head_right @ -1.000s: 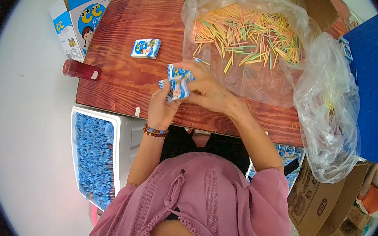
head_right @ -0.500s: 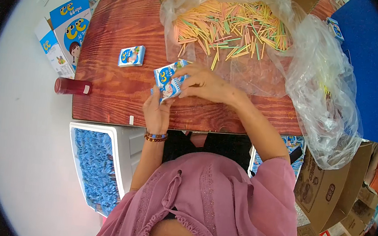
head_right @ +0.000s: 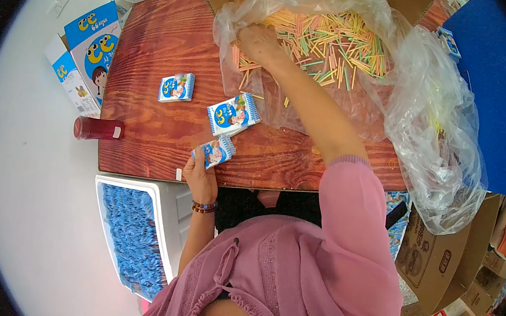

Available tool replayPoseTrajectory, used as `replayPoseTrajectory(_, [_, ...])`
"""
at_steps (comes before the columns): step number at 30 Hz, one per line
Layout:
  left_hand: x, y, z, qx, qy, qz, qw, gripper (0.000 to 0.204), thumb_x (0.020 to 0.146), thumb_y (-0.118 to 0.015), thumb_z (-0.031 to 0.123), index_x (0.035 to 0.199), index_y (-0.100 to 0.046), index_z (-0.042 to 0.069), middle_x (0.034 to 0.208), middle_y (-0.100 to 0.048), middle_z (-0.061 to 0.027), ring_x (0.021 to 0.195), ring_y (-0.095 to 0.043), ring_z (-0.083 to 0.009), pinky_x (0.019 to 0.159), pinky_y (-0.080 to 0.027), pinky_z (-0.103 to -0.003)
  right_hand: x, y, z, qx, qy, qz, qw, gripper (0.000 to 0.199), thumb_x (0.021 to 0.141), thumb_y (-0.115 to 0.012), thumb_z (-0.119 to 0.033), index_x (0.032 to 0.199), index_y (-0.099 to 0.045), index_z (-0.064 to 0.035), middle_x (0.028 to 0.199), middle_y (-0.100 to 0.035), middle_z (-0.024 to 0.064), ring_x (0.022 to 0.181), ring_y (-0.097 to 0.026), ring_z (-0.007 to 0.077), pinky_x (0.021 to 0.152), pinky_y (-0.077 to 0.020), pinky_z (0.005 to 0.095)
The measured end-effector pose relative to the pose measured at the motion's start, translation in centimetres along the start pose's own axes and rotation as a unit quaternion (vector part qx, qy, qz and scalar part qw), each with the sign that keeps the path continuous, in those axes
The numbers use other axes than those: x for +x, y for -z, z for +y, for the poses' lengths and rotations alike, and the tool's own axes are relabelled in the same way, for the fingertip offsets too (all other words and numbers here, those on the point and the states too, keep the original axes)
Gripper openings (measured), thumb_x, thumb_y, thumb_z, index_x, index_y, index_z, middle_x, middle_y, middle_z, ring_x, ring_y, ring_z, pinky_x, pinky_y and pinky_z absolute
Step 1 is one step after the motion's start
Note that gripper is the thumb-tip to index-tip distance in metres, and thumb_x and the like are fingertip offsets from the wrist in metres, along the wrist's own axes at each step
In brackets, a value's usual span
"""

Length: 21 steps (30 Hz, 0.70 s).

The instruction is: Manually sorting small toy components and placing them into individual plastic pouches at a workstation.

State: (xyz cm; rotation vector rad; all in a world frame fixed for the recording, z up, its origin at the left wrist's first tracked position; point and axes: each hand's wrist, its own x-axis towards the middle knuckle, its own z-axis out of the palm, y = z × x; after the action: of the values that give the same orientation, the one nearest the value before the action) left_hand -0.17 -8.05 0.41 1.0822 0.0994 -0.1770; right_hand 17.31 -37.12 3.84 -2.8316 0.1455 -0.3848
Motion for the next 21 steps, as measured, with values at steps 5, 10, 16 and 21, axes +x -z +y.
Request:
replayPoseTrajectory(5, [0.1, -0.4, 0.5, -0.005, 0.006, 0.018, 1.0, 0.018, 0.095, -0.055, 0.012, 0.099, -0.064, -0.003, 0.097, -0.067, -0.0072, 0.085, -0.064, -0.012, 0.077, -0.052, -0.027, 1.7, -1.6, -1.3, -0.005, 0.003, -0.061, 0.998, 0.032, 0.083, -0.052, -0.026, 0.104, -0.067, -0.0066, 0.108, -0.066, 0.0158, 0.101, -0.062, 0.0292, 0.083, -0.0426, 0.0465])
replayPoseTrajectory(10, [0.2, -0.3, 0.3, -0.005, 0.002, 0.02, 1.0, 0.019, 0.095, -0.055, 0.011, 0.099, -0.065, -0.005, 0.096, -0.067, -0.0083, 0.083, -0.063, -0.0113, 0.075, -0.052, -0.027, 2.7, -4.5, -0.8, -0.005, -0.013, -0.097, 0.995, 0.044, 0.082, -0.051, -0.04, 0.11, -0.062, -0.008, 0.111, -0.064, 0.0196, 0.103, -0.061, 0.0341, 0.087, -0.0443, 0.0496])
replayPoseTrajectory(16, [0.2, -0.4, 0.2, -0.004, -0.003, 0.018, 1.0, 0.019, 0.095, -0.056, 0.011, 0.098, -0.065, -0.005, 0.094, -0.067, -0.0079, 0.081, -0.063, -0.0097, 0.073, -0.052, -0.026, 1.8, -5.3, 0.3, -0.029, 0.005, -0.025, 0.999, 0.047, 0.084, -0.048, -0.042, 0.117, -0.06, -0.011, 0.113, -0.062, 0.0213, 0.105, -0.06, 0.0357, 0.088, -0.0444, 0.0493])
replayPoseTrajectory(21, [0.0, -0.5, 0.3, 0.017, -0.012, 0.016, 1.0, 0.019, 0.095, -0.056, 0.011, 0.098, -0.065, -0.005, 0.094, -0.067, -0.0075, 0.08, -0.062, -0.0095, 0.072, -0.051, -0.025, 1.3, 0.0, -0.2, 0.031, -0.028, -0.17, 0.985, 0.044, 0.09, -0.037, -0.026, 0.121, -0.057, -0.0016, 0.122, -0.058, 0.0196, 0.11, -0.059, 0.0347, 0.093, -0.045, 0.0444])
